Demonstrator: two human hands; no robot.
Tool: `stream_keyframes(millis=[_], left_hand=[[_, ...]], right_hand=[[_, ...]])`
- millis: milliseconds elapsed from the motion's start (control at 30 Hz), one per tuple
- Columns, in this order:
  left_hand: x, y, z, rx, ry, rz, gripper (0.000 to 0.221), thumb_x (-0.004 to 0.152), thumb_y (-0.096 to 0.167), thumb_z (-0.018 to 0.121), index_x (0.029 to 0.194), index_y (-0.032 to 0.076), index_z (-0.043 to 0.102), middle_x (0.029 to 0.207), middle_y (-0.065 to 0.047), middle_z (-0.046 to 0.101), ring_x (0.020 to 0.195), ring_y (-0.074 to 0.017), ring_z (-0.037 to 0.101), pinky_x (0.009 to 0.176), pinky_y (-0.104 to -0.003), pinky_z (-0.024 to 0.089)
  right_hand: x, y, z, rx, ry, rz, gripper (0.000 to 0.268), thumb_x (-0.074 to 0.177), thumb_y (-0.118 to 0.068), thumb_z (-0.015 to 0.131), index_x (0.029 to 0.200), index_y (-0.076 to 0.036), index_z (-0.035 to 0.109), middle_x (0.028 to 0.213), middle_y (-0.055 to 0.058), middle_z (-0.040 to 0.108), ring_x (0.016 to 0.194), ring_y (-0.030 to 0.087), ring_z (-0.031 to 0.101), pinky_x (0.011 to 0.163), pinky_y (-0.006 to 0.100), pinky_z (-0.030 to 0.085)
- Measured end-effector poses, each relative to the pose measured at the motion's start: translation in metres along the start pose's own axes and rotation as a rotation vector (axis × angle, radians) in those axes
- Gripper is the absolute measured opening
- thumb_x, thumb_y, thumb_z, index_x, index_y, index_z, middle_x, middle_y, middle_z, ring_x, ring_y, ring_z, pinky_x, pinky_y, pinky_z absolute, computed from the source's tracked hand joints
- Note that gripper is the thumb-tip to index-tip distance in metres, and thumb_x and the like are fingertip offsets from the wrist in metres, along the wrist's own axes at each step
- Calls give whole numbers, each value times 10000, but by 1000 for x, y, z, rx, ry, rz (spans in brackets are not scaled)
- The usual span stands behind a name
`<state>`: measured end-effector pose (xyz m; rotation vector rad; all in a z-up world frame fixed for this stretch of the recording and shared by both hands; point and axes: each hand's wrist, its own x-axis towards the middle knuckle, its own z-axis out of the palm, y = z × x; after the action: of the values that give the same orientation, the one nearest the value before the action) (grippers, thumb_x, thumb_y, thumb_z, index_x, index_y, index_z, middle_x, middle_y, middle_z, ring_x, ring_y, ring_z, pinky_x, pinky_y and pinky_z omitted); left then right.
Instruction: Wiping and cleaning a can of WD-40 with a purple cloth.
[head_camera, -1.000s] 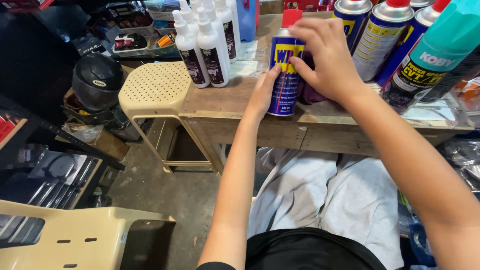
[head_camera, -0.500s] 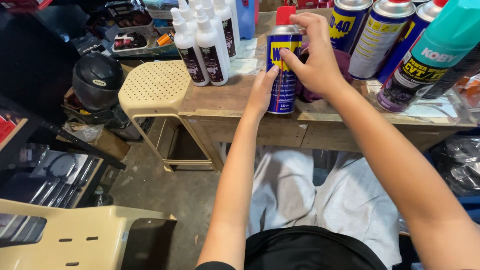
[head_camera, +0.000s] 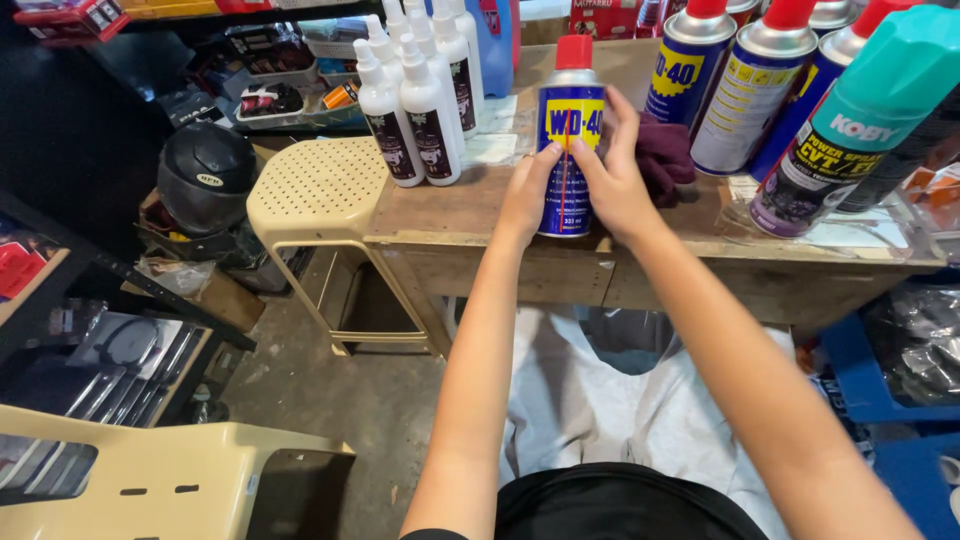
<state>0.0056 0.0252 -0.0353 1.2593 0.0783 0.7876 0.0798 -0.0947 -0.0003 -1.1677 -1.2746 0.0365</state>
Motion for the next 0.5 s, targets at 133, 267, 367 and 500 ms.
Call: stream_keyframes(millis=[133,267,367,500], left_hand=[[1,-6,1,51,54,28,427,939,297,600,1214,-29,594,1016,-155,697,831,-166,643,759,-274,526],[0,-8,0,209,41,159,570,1013,414,609,1456,67,514,1365,-170,584,1301,-252,498,1175,-468,372],[1,24,7,374,97,-31,390,933,373,643,1224,114,658,1160,-131,668,1179,-247,586,1073,-424,451],[12,33,4,529,158,-182,467,832,526,702,1166,200,693,1107,-141,729,1161,-295,669,1009,-440,512]], right_hand=[[-7,4,5,122,13,67,656,1037,-37,504,1580,-91,140,1471,274,453,1248,289,561,1062,381,479],[6,17,3,57,12,29,708,1036,-57,593,1591,-131,160,1378,265,542,1185,339,611,1007,517,495],[11,17,-2,-7,17,123,697,989,-45,585,1526,-81,143,1341,278,539,1165,385,623,1000,512,504],[17,14,-11,-25,-57,182,669,951,-59,610,1489,-80,211,1296,234,582,1127,341,636,977,481,514]])
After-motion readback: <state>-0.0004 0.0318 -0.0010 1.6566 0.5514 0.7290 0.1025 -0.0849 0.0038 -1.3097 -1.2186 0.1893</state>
